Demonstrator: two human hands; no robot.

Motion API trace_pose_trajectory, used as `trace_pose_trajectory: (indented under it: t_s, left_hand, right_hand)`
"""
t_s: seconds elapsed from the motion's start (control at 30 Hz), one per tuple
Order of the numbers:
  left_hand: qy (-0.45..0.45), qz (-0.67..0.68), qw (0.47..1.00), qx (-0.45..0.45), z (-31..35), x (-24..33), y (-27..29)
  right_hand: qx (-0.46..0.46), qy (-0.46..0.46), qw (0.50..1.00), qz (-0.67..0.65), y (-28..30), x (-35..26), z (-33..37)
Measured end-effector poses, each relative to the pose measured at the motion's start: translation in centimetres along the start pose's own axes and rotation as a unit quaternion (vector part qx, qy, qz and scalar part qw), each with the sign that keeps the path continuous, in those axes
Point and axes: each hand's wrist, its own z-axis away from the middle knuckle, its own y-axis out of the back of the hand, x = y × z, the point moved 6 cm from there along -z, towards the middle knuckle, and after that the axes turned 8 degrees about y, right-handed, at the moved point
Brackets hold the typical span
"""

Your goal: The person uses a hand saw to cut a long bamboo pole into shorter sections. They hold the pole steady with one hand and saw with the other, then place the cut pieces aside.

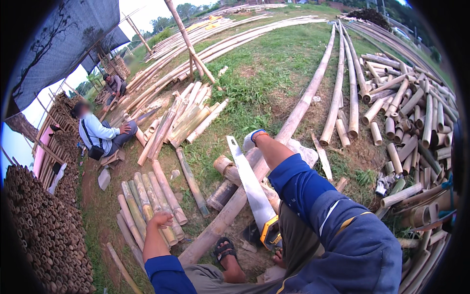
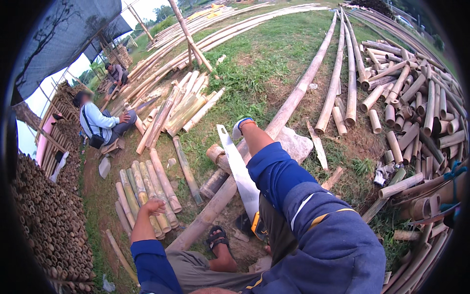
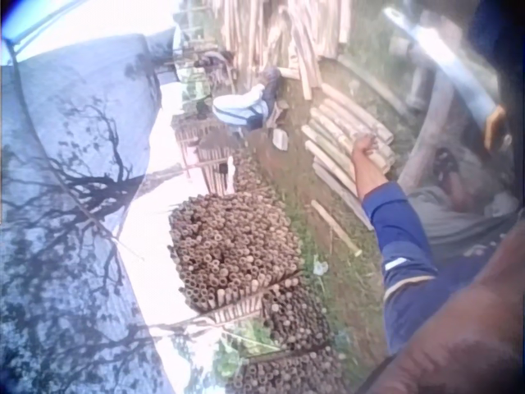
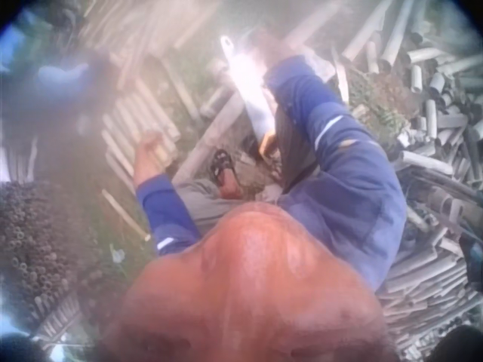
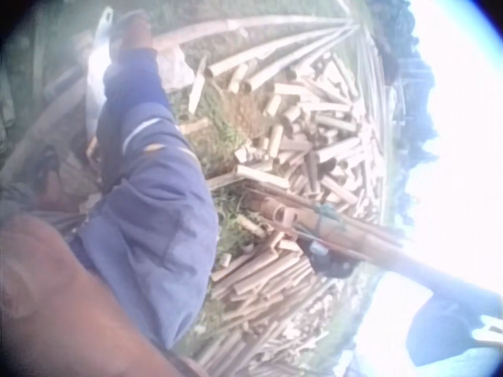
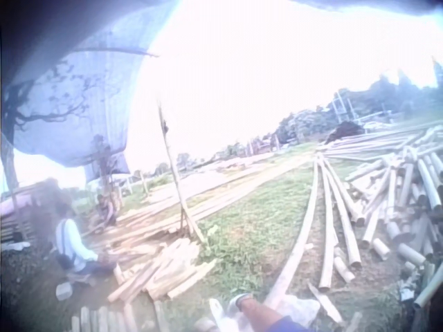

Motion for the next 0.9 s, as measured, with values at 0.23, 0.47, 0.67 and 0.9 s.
trace_pose_trajectory:
  t_s: [0.23,0.47,0.67,0.9]
  left_hand:
    - [-0.044,-0.015,0.999,-0.023,-1.0,4.8,-1.9]
    - [0.007,-0.004,1.000,0.006,0.7,-0.1,0.0]
    - [-0.002,-0.005,1.000,0.010,0.8,0.9,0.0]
    - [-0.006,-0.006,1.000,0.010,0.4,1.7,-0.6]
  right_hand:
    - [0.030,-0.060,0.997,0.023,-0.6,10.3,-6.1]
    - [-0.050,-0.047,0.998,-0.012,-2.2,3.0,-5.7]
    - [-0.096,-0.094,0.991,0.002,-0.8,4.1,-3.1]
    - [-0.078,-0.092,0.992,-0.034,0.6,3.0,0.1]
